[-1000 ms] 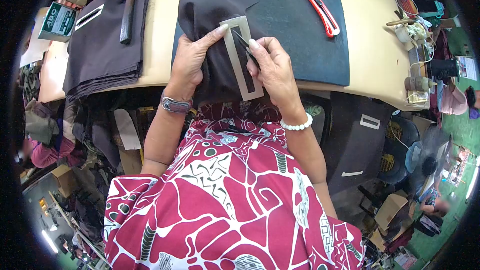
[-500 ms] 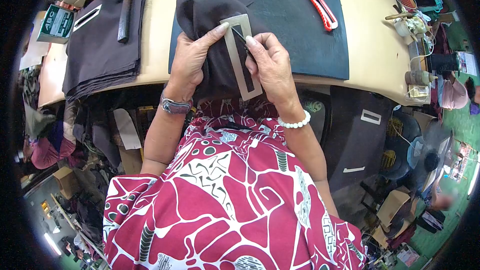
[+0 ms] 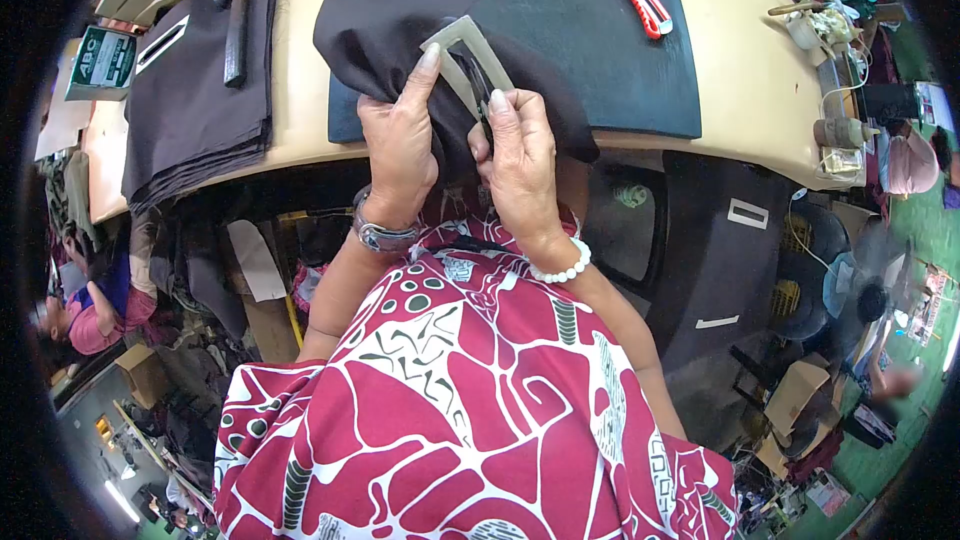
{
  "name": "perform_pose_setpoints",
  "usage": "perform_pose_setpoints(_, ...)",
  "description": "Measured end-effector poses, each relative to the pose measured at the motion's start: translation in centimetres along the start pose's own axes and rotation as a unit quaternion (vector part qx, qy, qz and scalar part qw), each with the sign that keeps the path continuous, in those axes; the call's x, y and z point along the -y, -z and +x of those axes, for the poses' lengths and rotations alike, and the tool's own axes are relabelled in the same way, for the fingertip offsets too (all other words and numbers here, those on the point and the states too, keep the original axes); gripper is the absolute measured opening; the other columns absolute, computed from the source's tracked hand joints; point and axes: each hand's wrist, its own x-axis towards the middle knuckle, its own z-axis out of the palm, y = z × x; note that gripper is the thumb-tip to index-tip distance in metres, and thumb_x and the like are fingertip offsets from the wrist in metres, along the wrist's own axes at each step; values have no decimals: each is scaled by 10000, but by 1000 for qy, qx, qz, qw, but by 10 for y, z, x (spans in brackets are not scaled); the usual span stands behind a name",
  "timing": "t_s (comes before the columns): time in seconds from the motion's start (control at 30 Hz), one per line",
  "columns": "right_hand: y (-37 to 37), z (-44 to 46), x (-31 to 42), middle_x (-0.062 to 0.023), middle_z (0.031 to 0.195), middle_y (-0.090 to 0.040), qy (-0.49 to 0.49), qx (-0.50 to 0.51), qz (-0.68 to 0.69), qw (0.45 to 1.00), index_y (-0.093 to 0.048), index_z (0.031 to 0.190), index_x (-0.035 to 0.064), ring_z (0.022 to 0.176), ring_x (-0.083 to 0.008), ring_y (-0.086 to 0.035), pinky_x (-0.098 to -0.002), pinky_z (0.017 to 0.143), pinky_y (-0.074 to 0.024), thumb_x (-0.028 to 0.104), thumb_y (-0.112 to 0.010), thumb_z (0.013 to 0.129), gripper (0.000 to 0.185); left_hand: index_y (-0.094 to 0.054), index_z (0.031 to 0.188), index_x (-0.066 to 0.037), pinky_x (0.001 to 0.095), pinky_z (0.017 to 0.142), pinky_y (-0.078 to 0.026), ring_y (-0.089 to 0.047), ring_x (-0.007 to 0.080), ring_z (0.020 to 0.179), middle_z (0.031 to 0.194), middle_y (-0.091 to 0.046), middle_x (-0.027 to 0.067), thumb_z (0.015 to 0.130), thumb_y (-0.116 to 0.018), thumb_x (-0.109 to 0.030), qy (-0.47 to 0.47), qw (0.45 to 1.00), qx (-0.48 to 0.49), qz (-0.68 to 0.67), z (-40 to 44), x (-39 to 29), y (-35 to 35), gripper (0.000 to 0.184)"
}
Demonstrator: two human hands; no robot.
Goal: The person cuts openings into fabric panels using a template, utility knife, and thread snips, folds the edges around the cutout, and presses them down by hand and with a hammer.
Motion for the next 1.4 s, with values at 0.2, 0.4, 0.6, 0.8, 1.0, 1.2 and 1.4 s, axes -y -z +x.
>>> perform_pose_setpoints(0.2,-2,2,0,9,619,-446,18,-13,21,1000,-423,951,84,461,-17,-336,-164,388,-267,289,-442,978,208,-647,924,12,228,680,-450,-569,65,778,892,-651,6,875,-615,-77,-4,1000,1,17,-11,3,0,106)
perform_pose_setpoints(0.4,0,2,-1,20,600,-425,23,-13,36,999,-414,944,90,463,-14,-329,-167,389,-254,283,-460,973,201,-640,957,0,232,716,-458,-579,76,809,922,-650,15,871,-612,-56,38,999,12,-1,-11,3,0,107)
perform_pose_setpoints(0.6,5,5,-7,43,596,-407,46,-18,33,998,-416,939,91,466,-10,-321,-170,389,-248,238,-500,959,170,-622,1032,-17,247,778,-485,-611,108,875,993,-648,39,860,-608,-18,50,998,31,-10,-11,3,0,173)
perform_pose_setpoints(0.8,13,1,6,41,611,-443,70,12,46,996,-430,993,62,478,-2,-344,-171,399,-257,214,-536,942,191,-633,970,16,239,725,-476,-596,89,813,925,-651,35,865,-615,-62,79,996,36,-35,-3,-4,-4,132)
perform_pose_setpoints(1.0,35,20,37,-28,700,-560,437,35,-464,770,-624,1015,63,589,-141,-564,-274,510,-461,32,-703,712,314,-617,995,60,250,713,-510,-626,121,809,955,-657,88,861,-606,-55,120,985,120,9,2,-26,3,177)
perform_pose_setpoints(1.2,31,36,49,-23,821,-540,524,86,-523,666,-653,911,103,596,-163,-578,-288,521,-478,14,-682,647,281,-628,988,43,242,708,-506,-617,106,804,938,-656,74,859,-623,-69,146,977,150,35,0,-34,10,170)
perform_pose_setpoints(1.4,27,42,55,-43,903,-581,515,87,-509,684,-594,859,68,633,-196,-610,-304,527,-480,-26,-655,632,254,-634,986,29,235,692,-496,-603,91,793,934,-656,57,851,-644,-81,130,980,147,29,-6,-32,7,175)
